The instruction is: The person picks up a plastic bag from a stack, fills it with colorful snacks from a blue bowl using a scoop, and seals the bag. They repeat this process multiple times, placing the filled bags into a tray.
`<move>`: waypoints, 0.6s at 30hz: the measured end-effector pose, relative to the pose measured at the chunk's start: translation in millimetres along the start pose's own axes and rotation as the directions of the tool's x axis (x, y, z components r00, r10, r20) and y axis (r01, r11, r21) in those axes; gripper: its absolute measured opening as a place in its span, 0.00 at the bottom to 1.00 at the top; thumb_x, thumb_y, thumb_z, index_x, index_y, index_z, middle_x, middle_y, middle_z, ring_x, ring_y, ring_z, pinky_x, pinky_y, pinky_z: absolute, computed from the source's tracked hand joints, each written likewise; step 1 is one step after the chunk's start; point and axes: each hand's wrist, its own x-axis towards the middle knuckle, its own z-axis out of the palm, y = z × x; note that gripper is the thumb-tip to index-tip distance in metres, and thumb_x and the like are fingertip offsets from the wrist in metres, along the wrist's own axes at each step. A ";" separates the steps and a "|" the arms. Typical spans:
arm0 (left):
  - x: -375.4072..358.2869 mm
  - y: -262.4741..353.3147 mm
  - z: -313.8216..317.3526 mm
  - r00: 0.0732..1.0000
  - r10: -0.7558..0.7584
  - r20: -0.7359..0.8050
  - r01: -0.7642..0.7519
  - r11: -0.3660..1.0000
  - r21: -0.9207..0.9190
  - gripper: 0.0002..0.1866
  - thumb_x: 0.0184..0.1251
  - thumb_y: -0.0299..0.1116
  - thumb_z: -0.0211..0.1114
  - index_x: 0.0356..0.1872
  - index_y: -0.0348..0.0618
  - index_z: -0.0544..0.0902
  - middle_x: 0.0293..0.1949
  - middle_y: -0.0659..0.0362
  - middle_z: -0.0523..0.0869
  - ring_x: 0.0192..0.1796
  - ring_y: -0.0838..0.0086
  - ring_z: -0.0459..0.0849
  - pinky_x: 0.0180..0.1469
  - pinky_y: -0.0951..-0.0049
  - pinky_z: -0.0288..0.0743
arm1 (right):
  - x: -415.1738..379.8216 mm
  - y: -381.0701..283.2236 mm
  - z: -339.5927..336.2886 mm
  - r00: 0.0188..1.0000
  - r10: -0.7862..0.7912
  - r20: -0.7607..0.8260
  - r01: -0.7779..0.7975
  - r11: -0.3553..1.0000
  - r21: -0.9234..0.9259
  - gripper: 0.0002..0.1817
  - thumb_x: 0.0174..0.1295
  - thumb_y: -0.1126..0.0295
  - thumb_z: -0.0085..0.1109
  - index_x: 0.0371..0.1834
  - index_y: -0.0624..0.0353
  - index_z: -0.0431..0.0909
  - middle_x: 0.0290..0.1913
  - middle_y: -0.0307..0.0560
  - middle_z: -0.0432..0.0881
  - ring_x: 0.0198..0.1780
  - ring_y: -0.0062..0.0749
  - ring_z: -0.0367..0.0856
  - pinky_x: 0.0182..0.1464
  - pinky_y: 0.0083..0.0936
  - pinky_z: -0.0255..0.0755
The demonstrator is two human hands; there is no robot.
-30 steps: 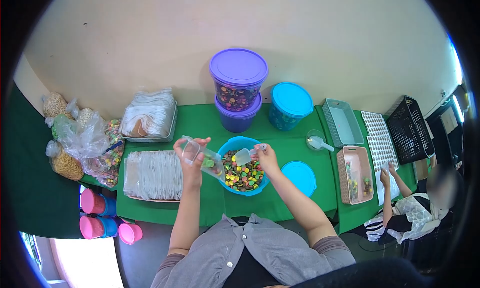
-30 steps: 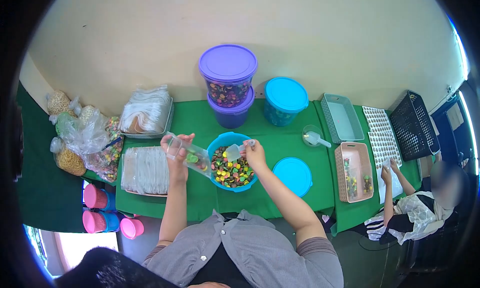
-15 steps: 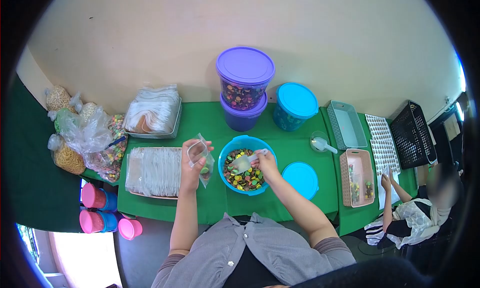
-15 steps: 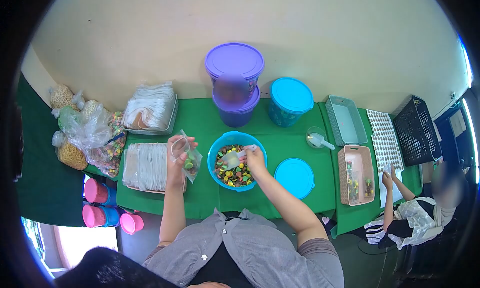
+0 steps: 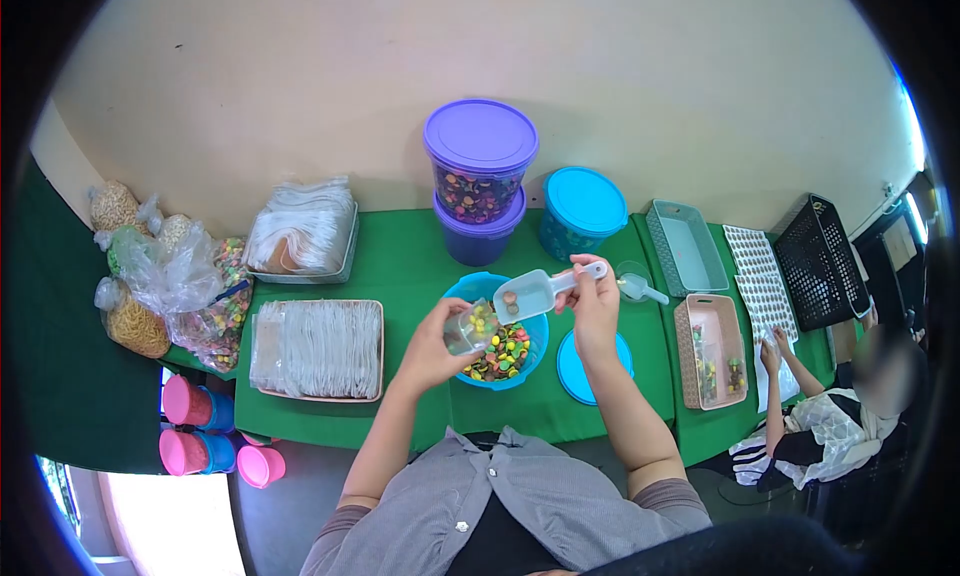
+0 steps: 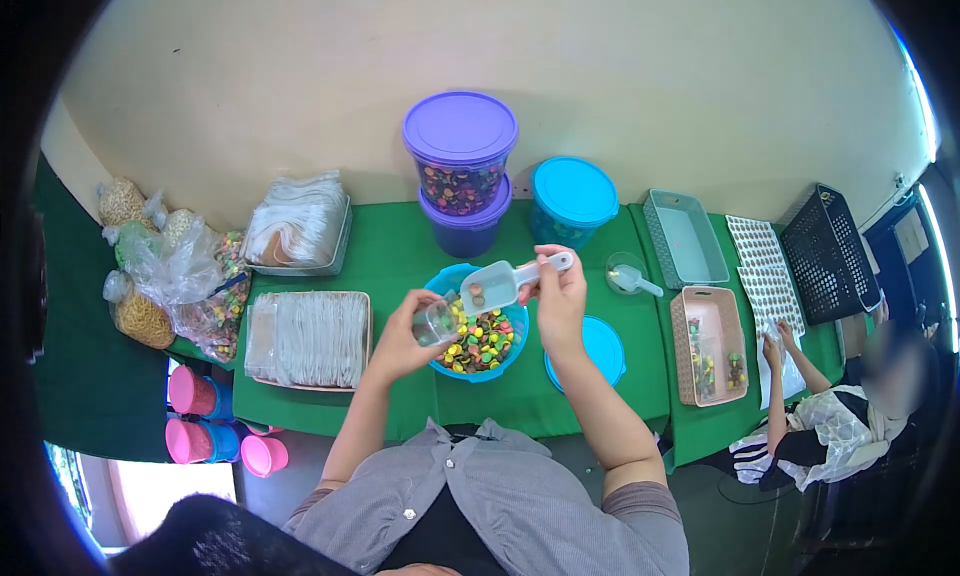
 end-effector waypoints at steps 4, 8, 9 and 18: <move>-1.0 23.8 14.3 0.999 -0.024 0.031 0.027 0.996 -0.086 0.33 0.42 0.33 0.78 0.52 0.43 0.73 0.48 0.52 0.81 0.54 0.60 0.81 0.57 0.64 0.74 | -38.1 -27.4 24.9 0.963 -0.176 0.206 0.218 0.955 -0.204 0.09 0.68 0.78 0.50 0.49 0.63 0.69 0.34 0.49 0.80 0.30 0.24 0.78 0.31 0.22 0.73; -3.5 23.0 15.1 1.000 -0.007 -0.023 0.002 0.977 -0.213 0.27 0.55 0.34 0.73 0.55 0.43 0.72 0.52 0.52 0.81 0.56 0.64 0.80 0.58 0.64 0.73 | -50.8 -28.3 20.4 0.486 -0.647 0.588 0.870 0.295 -0.394 0.09 0.64 0.78 0.55 0.46 0.64 0.73 0.36 0.48 0.81 0.39 0.27 0.82 0.39 0.22 0.78; -3.3 15.3 15.8 1.000 -0.010 -0.026 0.004 0.977 -0.212 0.27 0.55 0.34 0.73 0.55 0.43 0.72 0.52 0.52 0.81 0.56 0.64 0.80 0.58 0.64 0.73 | -51.0 -22.9 14.8 0.575 -0.663 0.480 0.814 0.404 -0.417 0.08 0.63 0.79 0.55 0.45 0.64 0.73 0.37 0.48 0.81 0.39 0.27 0.82 0.39 0.23 0.79; -5.5 -7.1 -9.0 0.957 -0.244 -0.156 0.018 0.588 -0.808 0.24 0.73 0.45 0.57 0.61 0.38 0.73 0.46 0.53 0.84 0.47 0.67 0.84 0.49 0.67 0.78 | -1.8 92.9 -37.0 0.907 0.320 0.272 -0.120 0.818 -0.563 0.07 0.64 0.75 0.56 0.43 0.66 0.75 0.39 0.50 0.82 0.43 0.29 0.84 0.38 0.26 0.80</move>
